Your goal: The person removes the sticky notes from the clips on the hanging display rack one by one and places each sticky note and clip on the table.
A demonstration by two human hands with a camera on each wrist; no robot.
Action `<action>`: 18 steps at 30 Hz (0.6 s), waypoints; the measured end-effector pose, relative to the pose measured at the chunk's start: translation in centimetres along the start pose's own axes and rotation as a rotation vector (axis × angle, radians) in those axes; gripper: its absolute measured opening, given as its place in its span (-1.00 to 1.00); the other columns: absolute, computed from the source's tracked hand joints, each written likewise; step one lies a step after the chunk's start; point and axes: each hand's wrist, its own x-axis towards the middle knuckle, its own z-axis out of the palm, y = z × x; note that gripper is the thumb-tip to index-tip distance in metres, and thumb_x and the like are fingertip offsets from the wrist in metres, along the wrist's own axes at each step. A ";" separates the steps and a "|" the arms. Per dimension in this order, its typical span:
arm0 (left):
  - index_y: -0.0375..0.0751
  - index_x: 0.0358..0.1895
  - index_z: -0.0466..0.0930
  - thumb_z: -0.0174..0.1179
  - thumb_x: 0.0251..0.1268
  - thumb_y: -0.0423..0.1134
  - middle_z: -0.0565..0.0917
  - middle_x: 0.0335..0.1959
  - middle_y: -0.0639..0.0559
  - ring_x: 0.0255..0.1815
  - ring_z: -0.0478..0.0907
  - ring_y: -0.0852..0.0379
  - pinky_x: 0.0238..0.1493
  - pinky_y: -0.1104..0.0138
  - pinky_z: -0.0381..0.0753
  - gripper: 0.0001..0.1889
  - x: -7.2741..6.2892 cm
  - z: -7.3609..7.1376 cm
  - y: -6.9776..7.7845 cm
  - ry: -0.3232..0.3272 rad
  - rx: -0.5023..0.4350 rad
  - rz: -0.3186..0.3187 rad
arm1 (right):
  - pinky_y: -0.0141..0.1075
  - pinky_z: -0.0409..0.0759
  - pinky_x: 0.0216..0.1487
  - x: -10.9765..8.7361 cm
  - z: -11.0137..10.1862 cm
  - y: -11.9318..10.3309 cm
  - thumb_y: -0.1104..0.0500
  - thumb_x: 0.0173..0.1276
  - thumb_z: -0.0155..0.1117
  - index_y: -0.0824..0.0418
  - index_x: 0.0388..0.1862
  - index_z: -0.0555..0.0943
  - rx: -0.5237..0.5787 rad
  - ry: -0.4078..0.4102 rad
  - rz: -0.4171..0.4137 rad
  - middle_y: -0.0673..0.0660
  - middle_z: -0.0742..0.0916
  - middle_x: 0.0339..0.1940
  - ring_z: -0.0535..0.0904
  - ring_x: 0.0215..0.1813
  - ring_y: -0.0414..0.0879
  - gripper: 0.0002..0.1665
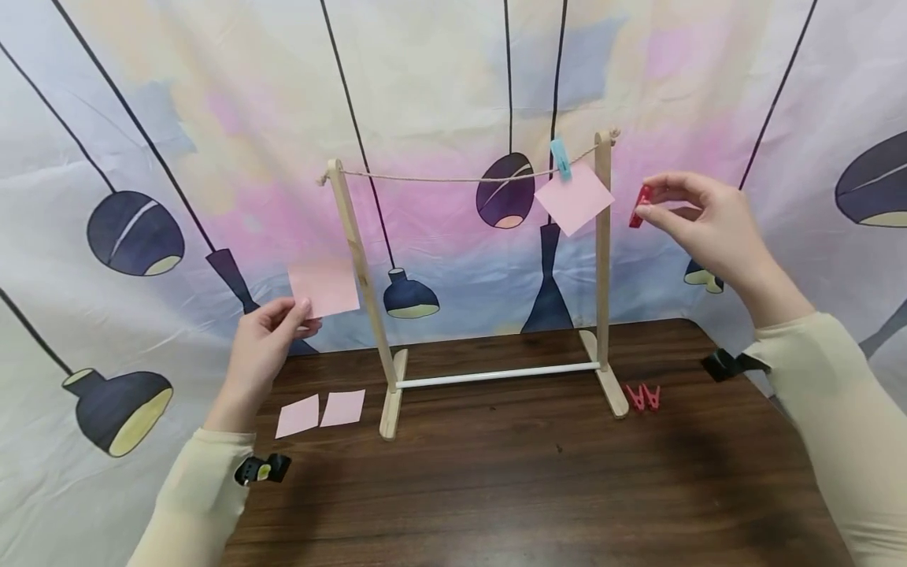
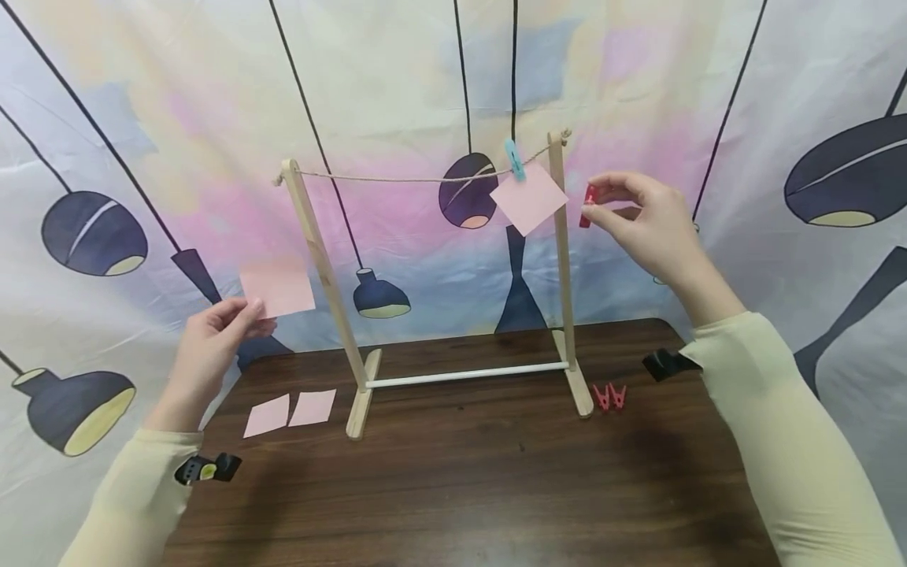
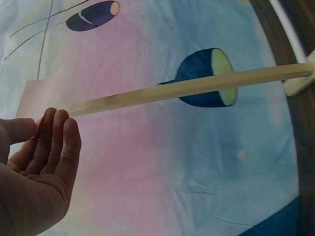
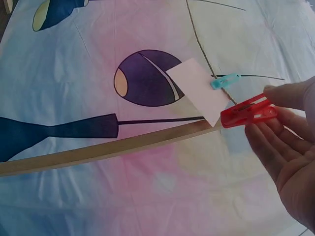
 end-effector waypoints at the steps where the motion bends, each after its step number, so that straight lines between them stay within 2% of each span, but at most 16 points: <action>1: -0.55 0.03 0.58 0.18 0.51 -0.20 0.73 -0.38 0.14 -0.33 0.71 0.29 -0.15 0.45 0.69 -0.64 -0.3 -0.1 -0.3 0.001 0.013 -0.014 | -0.63 0.53 -0.12 -0.4 0.0 0.2 0.11 0.39 0.40 0.20 0.22 0.61 0.001 -0.009 0.010 -0.15 0.71 -0.12 0.66 -0.17 -0.43 -0.55; 6: -0.60 0.07 0.57 0.21 0.49 -0.19 0.74 -0.41 0.24 -0.36 0.71 0.36 -0.15 0.55 0.63 -0.58 -2.0 -0.6 -1.7 0.020 0.076 -0.084 | -0.51 0.51 -0.37 -2.1 0.0 1.4 0.05 0.35 0.45 0.13 0.19 0.62 -0.021 -0.022 0.064 -0.18 0.70 -0.09 0.68 -0.23 -0.42 -0.54; 9: -0.60 0.08 0.58 0.22 0.48 -0.19 0.75 -0.41 0.23 -0.36 0.71 0.37 -0.16 0.56 0.63 -0.57 -3.0 -0.7 -2.7 0.046 0.079 -0.115 | -0.50 0.50 -0.42 -3.2 0.0 2.4 0.07 0.35 0.45 0.09 0.18 0.64 -0.017 0.003 0.064 -0.15 0.70 -0.10 0.69 -0.28 -0.39 -0.56; 12: -0.57 0.09 0.59 0.21 0.49 -0.14 0.76 -0.42 0.19 -0.36 0.69 0.39 -0.18 0.56 0.63 -0.56 -4.3 -0.8 -4.0 0.074 0.112 -0.152 | -0.55 0.48 -0.37 -4.6 -0.1 3.7 0.11 0.35 0.45 0.09 0.17 0.65 -0.020 0.054 0.060 -0.16 0.68 -0.13 0.66 -0.30 -0.38 -0.58; 16: -0.54 0.13 0.58 0.18 0.51 -0.10 0.76 -0.42 0.21 -0.35 0.69 0.40 -0.18 0.58 0.62 -0.53 -6.2 -1.1 -6.0 0.075 0.153 -0.221 | -0.62 0.41 -0.30 -6.7 0.0 5.4 0.14 0.34 0.46 0.16 0.17 0.65 -0.074 0.122 0.070 -0.21 0.64 -0.16 0.59 -0.25 -0.45 -0.57; 18: -0.57 0.15 0.55 0.17 0.52 -0.12 0.75 -0.40 0.20 -0.34 0.70 0.39 -0.16 0.56 0.64 -0.52 -7.0 -1.3 -6.7 0.069 0.137 -0.245 | -0.66 0.40 -0.28 -7.6 0.1 6.1 0.16 0.32 0.47 0.19 0.16 0.65 -0.101 0.154 0.069 -0.21 0.63 -0.17 0.56 -0.23 -0.49 -0.56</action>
